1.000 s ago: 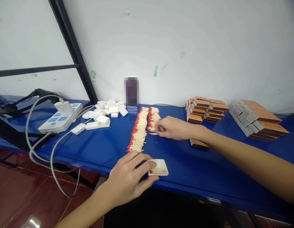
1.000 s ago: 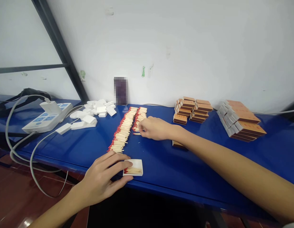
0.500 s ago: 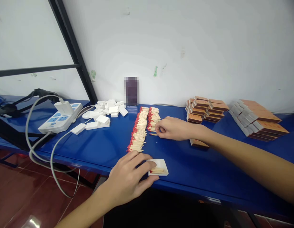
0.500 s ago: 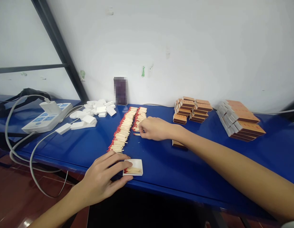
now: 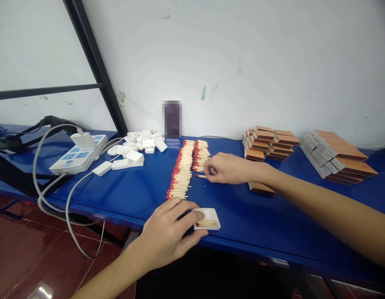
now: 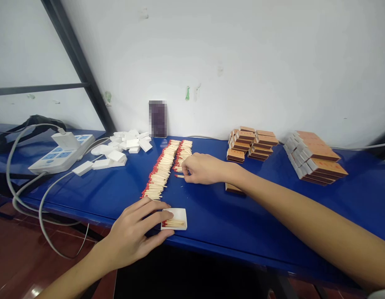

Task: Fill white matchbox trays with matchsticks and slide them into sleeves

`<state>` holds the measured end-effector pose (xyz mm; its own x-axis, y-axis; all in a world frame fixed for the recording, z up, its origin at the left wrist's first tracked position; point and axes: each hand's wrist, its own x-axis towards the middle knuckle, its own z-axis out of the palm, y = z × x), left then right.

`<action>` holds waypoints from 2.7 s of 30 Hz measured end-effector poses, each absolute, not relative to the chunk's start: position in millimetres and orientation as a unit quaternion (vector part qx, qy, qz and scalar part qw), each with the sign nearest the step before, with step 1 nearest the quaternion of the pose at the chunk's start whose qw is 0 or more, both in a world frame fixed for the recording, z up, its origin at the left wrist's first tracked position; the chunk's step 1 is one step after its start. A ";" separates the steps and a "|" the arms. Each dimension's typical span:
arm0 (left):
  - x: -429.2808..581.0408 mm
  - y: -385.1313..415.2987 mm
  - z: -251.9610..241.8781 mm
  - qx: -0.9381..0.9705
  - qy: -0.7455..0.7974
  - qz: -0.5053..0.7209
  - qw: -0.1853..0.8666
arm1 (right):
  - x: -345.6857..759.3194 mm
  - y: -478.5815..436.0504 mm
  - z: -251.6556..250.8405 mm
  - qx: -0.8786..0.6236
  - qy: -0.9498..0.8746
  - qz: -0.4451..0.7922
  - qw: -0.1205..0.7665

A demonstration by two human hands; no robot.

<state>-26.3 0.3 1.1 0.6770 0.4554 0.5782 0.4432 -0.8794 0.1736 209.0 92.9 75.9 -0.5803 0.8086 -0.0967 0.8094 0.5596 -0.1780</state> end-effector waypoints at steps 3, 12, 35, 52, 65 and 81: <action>-26.5 0.4 0.8 0.917 0.243 0.317 0.012 | 207.6 91.9 76.1 0.460 0.882 -0.100 0.002; -25.7 0.8 2.4 0.917 0.243 0.316 0.017 | 205.6 90.1 76.0 0.465 0.882 -0.078 -0.001; -25.7 1.7 -0.4 0.919 0.240 0.313 0.014 | 205.0 94.5 62.1 0.463 0.885 -0.025 -0.048; -25.8 1.6 1.2 0.920 0.240 0.310 0.013 | 207.9 102.2 53.2 0.483 0.874 -0.015 -0.051; -25.4 1.6 0.6 0.919 0.242 0.312 0.012 | 206.8 100.3 56.4 0.469 0.881 -0.020 -0.056; -25.9 1.1 0.2 0.919 0.241 0.312 0.010 | 207.2 97.5 65.7 0.421 0.892 -0.152 -0.061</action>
<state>-25.9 1.1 0.2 0.6888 0.4496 0.5687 0.4365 -0.8835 0.1698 207.2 97.5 65.7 -0.6374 0.7703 -0.0183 0.7331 0.5989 -0.3224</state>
